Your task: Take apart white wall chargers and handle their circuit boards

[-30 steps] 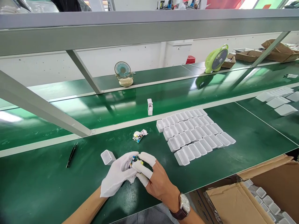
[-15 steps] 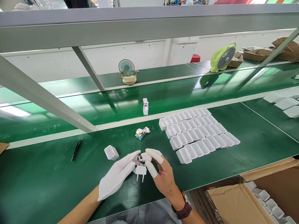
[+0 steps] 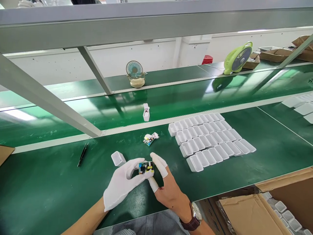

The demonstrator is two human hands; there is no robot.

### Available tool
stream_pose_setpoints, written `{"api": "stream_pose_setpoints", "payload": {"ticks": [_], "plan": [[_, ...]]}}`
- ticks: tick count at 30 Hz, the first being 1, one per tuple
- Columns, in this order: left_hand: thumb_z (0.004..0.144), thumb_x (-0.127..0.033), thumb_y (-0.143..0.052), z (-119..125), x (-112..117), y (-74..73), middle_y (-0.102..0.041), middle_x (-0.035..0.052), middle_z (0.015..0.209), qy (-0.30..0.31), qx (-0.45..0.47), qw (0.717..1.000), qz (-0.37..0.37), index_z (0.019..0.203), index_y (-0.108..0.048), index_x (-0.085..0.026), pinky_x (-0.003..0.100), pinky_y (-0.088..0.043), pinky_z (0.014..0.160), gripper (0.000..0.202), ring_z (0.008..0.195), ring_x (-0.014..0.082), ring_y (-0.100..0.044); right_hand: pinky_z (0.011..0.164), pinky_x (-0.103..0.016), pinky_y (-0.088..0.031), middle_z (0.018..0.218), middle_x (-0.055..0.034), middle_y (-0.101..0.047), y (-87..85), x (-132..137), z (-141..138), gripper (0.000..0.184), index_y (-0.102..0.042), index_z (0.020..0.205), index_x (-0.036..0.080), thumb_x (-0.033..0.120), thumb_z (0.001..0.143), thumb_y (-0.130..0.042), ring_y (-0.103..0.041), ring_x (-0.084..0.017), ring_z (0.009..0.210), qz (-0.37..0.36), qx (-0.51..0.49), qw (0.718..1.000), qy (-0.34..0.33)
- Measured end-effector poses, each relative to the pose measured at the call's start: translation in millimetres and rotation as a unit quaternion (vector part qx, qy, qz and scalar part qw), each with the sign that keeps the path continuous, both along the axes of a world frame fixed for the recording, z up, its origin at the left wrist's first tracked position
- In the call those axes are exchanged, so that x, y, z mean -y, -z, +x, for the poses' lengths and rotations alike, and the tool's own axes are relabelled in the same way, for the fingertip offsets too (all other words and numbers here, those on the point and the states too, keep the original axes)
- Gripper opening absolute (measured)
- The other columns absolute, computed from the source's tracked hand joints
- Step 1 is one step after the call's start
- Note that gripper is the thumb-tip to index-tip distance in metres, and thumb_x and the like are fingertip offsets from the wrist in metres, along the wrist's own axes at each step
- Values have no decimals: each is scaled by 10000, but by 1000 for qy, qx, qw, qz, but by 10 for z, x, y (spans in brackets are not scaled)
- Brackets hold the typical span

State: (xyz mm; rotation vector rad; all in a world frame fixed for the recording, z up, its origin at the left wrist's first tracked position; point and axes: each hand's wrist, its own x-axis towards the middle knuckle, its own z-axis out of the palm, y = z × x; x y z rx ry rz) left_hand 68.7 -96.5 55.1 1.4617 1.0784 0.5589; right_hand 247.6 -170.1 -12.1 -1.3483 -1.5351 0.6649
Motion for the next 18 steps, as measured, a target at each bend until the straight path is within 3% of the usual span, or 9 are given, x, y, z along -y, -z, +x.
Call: {"api": "stream_pose_setpoints", "payload": {"ticks": [10, 18], "plan": [[833, -425, -789, -18, 20, 88, -718, -8, 1238, -23, -26, 999, 40, 1171, -714, -322, 392, -513, 1067, 361, 1169, 244, -662, 1202, -504, -425, 1548, -99, -467, -47, 60, 46, 669, -289, 1575, 301, 261, 983, -598, -515, -254, 1388, -40, -66, 996, -34], [872, -306, -757, 24, 78, 188, -720, 22, 1239, -47, 92, 994, 25, 1158, -726, -287, 415, -509, 1099, 288, 1173, 237, -661, 1180, -518, -448, 1533, -114, -477, 15, 16, 21, 667, -349, 1553, 298, 283, 960, -653, -503, -278, 1391, -26, -17, 999, -28]]}}
